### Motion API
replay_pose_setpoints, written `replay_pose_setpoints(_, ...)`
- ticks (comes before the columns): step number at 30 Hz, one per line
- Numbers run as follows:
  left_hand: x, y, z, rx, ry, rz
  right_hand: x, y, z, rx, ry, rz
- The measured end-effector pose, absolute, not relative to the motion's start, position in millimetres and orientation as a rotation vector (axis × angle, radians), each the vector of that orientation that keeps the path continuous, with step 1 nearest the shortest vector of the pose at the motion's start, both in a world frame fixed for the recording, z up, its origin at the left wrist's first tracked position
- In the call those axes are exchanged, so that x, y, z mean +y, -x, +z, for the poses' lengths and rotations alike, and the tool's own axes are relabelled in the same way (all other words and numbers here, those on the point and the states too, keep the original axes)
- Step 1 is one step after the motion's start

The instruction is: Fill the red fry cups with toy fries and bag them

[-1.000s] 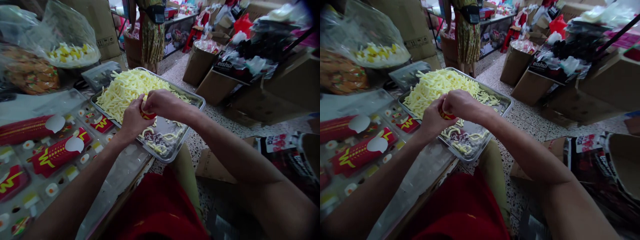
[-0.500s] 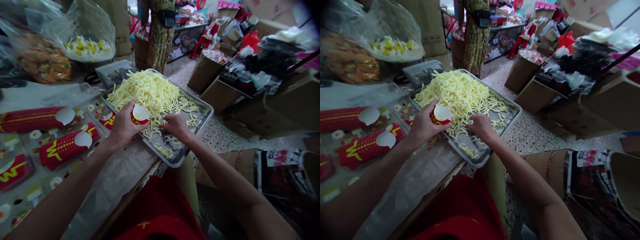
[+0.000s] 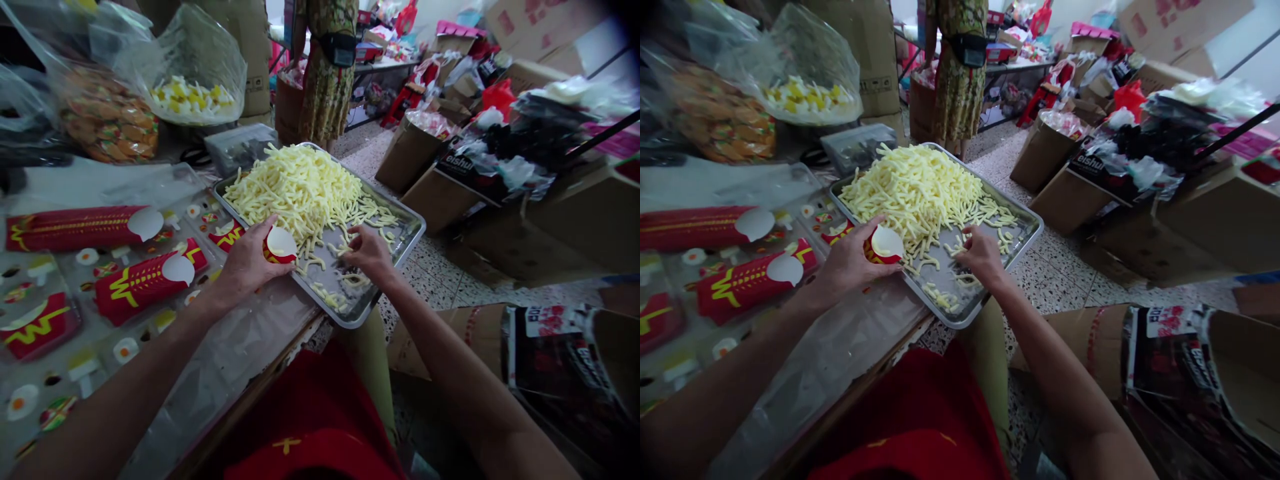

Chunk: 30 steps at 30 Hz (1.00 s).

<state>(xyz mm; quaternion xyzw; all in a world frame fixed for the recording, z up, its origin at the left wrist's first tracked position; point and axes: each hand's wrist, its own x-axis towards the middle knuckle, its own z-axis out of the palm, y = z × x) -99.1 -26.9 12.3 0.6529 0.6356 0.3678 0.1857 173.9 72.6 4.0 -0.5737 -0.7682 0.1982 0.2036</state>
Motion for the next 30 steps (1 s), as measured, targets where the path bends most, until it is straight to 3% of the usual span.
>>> replay_pose_setpoints(10,-40.3,93.1,15.3,1.843,-1.772,1.025,46.4,-133.6,-3.1,-2.128,1.129,0.691)
replay_pose_setpoints(20,-45.2,93.2,12.9,1.856,-1.843,0.85,44.6,-117.0,-19.9,-2.446,1.557,0.435)
replay_pose_setpoints(25,-47.0,76.5,24.7,1.951,-1.947,0.614,47.9,-129.8,-4.0,-1.949,1.506,0.969)
replay_pose_setpoints(27,-44.8,64.3,28.0,1.954,-1.967,0.586,46.5,-134.3,13.8,-1.858,1.429,1.043)
replay_pose_setpoints(30,-31.8,37.0,30.7,1.945,-1.989,0.619,41.3,-134.5,46.4,-2.076,1.399,0.723)
